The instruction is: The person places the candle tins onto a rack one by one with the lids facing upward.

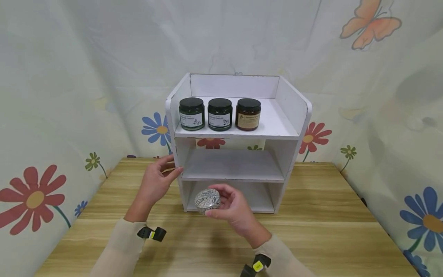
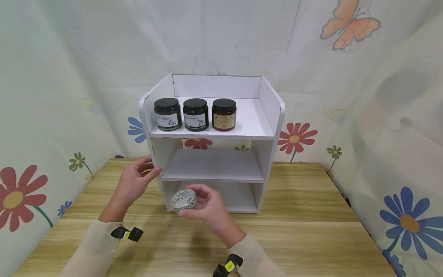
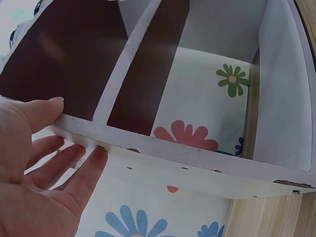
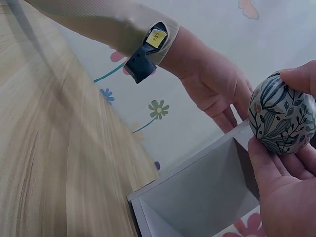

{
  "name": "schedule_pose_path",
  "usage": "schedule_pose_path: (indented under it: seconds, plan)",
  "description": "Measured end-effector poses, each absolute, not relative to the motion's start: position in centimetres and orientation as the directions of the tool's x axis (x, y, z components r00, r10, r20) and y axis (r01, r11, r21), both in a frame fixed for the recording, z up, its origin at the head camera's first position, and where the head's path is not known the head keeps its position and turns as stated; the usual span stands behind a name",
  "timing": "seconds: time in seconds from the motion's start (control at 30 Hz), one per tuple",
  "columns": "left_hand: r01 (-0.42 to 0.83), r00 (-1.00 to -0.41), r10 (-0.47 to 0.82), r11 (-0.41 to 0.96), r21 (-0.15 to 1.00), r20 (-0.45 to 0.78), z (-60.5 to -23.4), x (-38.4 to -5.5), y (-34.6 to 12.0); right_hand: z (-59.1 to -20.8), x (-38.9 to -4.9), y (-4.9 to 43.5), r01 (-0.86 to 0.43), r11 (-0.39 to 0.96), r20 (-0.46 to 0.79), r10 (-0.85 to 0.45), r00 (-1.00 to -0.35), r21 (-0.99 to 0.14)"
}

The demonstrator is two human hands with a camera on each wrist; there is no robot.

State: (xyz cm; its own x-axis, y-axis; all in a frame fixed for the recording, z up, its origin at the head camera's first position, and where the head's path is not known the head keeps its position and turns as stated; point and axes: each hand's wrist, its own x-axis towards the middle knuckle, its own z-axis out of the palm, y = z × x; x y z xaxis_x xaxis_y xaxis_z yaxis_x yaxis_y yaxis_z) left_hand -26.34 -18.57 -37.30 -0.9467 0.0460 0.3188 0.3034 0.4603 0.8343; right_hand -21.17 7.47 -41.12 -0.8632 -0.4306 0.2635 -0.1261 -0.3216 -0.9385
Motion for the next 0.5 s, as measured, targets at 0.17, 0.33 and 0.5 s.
schedule_pose_path:
  seconds: [0.17, 0.33, 0.5]
  plan:
    - [0.306, -0.945, 0.045, 0.462, 0.832, 0.323, -37.24, -26.36, -18.51, -41.24, -21.17, 7.60, -0.138, -0.313, 0.267, -0.417, -0.869, -0.940]
    - [0.301, -0.947, 0.044, 0.462, 0.834, 0.317, -37.13, -26.25, -18.46, -41.41, -21.13, 7.75, -0.152, -0.316, 0.276, -0.400, -0.874, -0.937]
    - [0.289, -0.951, 0.041, 0.461, 0.839, 0.305, -37.12, -26.16, -18.50, -41.48, -21.07, 7.92, -0.167, -0.330, 0.295, -0.389, -0.873, -0.929]
